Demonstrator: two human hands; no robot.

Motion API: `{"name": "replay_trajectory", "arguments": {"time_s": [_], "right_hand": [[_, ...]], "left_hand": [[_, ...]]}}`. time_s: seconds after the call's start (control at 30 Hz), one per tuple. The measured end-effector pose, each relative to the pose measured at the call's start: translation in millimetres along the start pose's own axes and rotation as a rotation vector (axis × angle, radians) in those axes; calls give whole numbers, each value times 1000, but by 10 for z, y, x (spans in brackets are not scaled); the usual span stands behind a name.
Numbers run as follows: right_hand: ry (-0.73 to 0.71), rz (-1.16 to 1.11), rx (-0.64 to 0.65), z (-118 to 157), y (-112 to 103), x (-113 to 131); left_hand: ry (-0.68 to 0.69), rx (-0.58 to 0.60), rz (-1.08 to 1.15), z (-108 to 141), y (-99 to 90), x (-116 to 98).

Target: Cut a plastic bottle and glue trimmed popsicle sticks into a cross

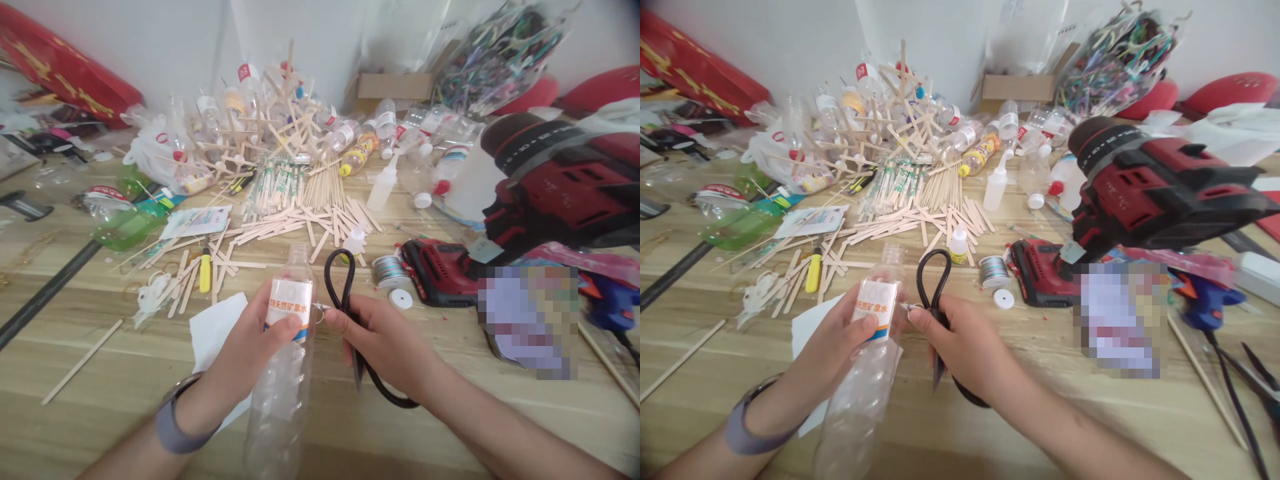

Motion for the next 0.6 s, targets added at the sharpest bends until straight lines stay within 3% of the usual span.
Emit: {"name": "replay_trajectory", "arguments": {"time_s": [0.33,0.6], "right_hand": [[172,-277,109,77,132,-56],[257,-407,193,170,202,-64]], "left_hand": [[71,-26,-134,31,6,-173],[152,26,-145,90,69,-257]]}}
Point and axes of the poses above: each hand's wrist, its own z-axis away from the middle knuckle, its own y-axis out of the palm, x = y × z, the point moved 8 cm from there along -z, towards the middle knuckle, and after that the axes turned 6 degrees about z, right-handed, at the moved point
